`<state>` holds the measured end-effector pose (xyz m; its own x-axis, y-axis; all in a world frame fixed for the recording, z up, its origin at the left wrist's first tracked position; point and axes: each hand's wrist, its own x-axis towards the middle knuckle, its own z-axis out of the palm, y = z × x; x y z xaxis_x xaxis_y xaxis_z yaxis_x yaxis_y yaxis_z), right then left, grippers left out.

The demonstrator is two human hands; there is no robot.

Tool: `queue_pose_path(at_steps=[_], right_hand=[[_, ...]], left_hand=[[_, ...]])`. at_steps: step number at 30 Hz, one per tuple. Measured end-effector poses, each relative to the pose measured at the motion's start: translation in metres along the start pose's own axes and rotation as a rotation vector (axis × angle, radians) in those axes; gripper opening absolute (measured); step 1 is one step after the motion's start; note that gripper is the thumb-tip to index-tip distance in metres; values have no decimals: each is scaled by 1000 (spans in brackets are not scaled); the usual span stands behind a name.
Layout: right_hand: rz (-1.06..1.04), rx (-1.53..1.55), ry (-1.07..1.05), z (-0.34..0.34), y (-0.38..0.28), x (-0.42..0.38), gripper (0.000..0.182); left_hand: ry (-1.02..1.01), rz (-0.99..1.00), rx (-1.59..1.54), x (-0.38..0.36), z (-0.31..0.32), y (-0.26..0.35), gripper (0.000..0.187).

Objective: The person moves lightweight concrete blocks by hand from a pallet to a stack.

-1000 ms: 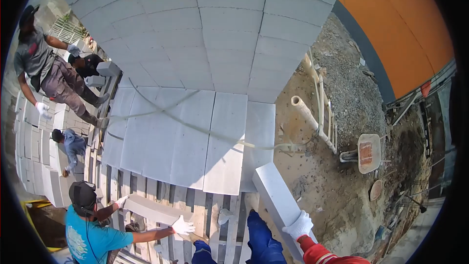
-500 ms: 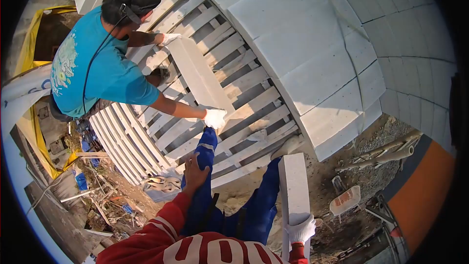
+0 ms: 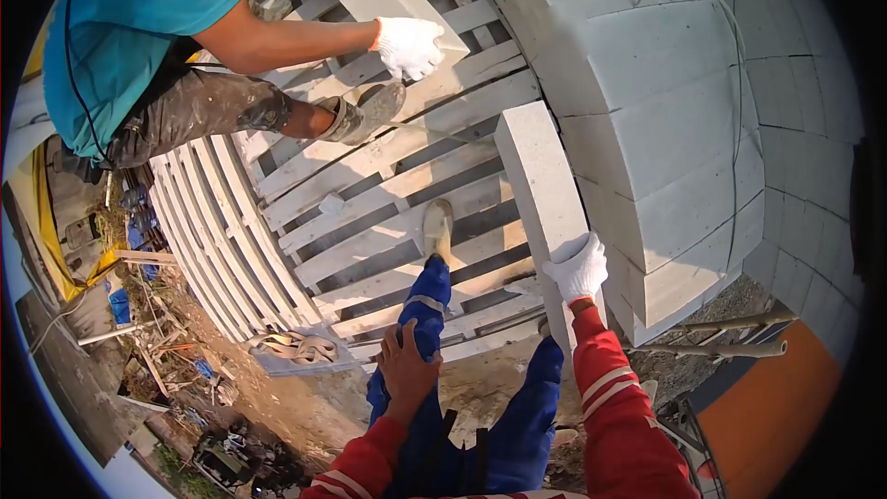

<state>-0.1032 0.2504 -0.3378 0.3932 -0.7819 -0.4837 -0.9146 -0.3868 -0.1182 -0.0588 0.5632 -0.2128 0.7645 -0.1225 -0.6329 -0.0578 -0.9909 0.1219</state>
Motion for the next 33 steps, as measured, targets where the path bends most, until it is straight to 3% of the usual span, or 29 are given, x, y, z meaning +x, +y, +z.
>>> queue_pose_path(at_steps=[6, 15, 17, 19, 21, 23, 27, 28, 30, 33], right_hand=[[-42, 99, 67, 26, -164, 135, 81], [-91, 41, 138, 82, -309, 255, 96], [7, -20, 110, 93, -324, 256, 101], [-84, 58, 122, 100, -309, 253, 103], [-130, 89, 69, 92, -297, 256, 117], [-207, 134, 62, 75, -280, 232, 116], [-284, 449, 68, 59, -208, 133, 67], [-322, 553, 240, 74, -174, 106, 55], [-127, 664, 373, 79, -99, 50, 44], [545, 896, 494, 79, 26, -28, 42]], left_hand=[[14, 9, 5, 23, -22, -11, 72], [-58, -30, -49, 54, -53, -14, 67], [-71, -47, -37, 60, -53, -15, 67], [-145, -16, -40, 52, -59, -10, 67], [-78, -66, -51, 65, -56, -4, 65], [-101, -36, -44, 63, -54, -2, 64], [-26, -9, -56, 62, -45, 2, 62], [16, -3, -55, 60, -40, 3, 61], [48, 7, -47, 56, -27, 5, 56], [23, 199, -208, 52, 3, 20, 47]])
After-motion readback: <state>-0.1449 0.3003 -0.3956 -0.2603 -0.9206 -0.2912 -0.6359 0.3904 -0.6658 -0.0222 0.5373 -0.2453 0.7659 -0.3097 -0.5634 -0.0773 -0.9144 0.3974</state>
